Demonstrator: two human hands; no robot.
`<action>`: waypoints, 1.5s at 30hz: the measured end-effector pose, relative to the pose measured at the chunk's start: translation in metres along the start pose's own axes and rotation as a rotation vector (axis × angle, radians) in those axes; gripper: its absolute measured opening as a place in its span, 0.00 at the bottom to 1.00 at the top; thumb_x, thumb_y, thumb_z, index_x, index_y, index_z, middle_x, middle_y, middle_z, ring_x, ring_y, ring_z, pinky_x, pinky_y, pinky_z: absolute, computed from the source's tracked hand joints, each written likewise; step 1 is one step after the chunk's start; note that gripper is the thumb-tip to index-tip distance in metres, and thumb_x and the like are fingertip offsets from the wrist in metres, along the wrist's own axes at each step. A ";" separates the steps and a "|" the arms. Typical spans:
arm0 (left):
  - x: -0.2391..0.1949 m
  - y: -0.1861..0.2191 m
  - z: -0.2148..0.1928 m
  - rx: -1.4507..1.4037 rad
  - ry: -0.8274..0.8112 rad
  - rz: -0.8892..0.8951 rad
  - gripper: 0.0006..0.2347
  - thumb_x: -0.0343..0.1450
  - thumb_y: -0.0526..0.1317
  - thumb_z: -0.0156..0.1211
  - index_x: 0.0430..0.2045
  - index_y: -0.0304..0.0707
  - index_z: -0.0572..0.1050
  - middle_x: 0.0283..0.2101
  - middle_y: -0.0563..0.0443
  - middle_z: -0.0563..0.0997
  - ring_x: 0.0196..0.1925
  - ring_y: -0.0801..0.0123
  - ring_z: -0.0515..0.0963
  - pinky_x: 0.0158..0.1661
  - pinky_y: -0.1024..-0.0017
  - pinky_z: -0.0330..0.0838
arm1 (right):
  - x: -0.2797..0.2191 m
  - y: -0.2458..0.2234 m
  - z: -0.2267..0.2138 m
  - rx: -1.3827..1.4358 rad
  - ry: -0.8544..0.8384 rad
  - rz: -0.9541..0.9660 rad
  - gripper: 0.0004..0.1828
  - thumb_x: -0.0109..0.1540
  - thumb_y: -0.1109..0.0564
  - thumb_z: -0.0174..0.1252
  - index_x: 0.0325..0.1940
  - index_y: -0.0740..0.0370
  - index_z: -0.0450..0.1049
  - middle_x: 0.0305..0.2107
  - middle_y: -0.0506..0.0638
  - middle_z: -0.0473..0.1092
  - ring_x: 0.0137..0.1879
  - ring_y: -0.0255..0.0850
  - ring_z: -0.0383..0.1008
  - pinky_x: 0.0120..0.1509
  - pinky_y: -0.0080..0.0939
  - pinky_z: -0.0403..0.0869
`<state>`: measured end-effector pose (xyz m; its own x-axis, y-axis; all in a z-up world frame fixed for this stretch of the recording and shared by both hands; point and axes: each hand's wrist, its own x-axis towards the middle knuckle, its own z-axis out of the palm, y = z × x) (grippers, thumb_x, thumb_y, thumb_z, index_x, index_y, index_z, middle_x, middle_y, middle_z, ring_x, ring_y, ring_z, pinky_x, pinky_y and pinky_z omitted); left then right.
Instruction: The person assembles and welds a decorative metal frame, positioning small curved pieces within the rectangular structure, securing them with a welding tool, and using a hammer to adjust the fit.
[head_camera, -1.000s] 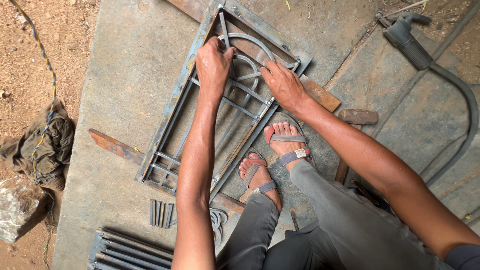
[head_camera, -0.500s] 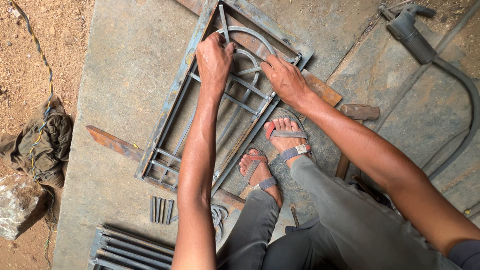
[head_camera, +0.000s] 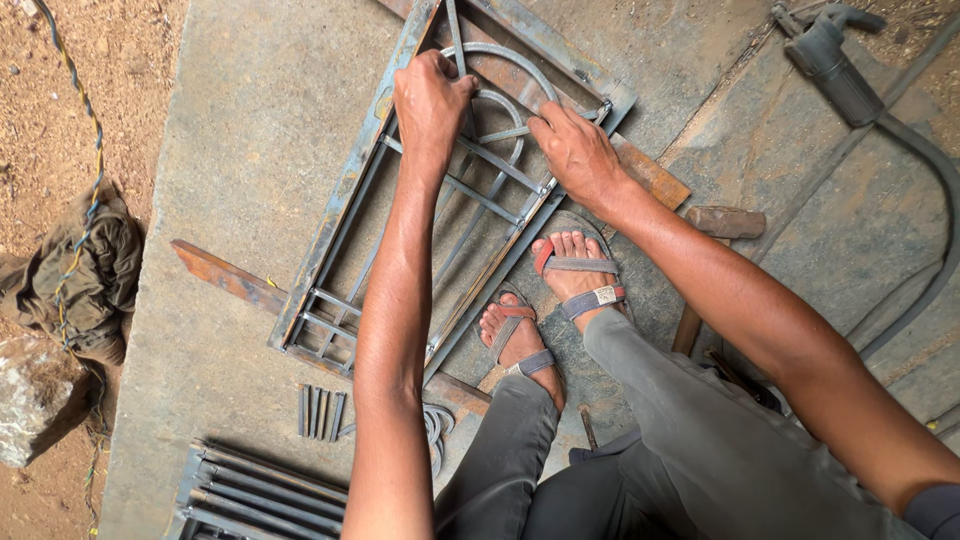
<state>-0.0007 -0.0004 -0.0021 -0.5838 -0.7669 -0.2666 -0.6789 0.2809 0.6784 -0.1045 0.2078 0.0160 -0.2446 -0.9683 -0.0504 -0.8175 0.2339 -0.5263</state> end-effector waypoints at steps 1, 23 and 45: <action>0.000 -0.001 0.000 0.008 0.004 -0.005 0.12 0.59 0.38 0.78 0.24 0.26 0.81 0.21 0.34 0.83 0.26 0.56 0.86 0.32 0.62 0.80 | 0.000 0.000 0.000 -0.006 0.005 -0.001 0.10 0.63 0.68 0.55 0.49 0.70 0.72 0.43 0.59 0.67 0.50 0.56 0.74 0.51 0.52 0.75; 0.004 -0.012 0.014 0.063 -0.041 0.031 0.11 0.61 0.36 0.77 0.23 0.27 0.79 0.23 0.35 0.83 0.27 0.57 0.87 0.33 0.61 0.80 | 0.001 -0.002 -0.005 -0.023 0.012 -0.005 0.10 0.64 0.69 0.54 0.49 0.70 0.73 0.43 0.59 0.68 0.51 0.56 0.74 0.52 0.52 0.75; -0.004 0.026 -0.062 -0.085 0.101 0.222 0.13 0.64 0.43 0.80 0.29 0.32 0.82 0.24 0.43 0.83 0.24 0.65 0.82 0.28 0.68 0.74 | -0.048 0.010 -0.058 0.041 0.159 0.088 0.16 0.65 0.65 0.60 0.58 0.71 0.72 0.52 0.62 0.70 0.57 0.57 0.72 0.62 0.52 0.72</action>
<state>0.0119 -0.0255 0.0589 -0.6639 -0.7469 -0.0374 -0.4963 0.4027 0.7691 -0.1308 0.2616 0.0625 -0.3962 -0.9175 0.0351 -0.7684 0.3104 -0.5597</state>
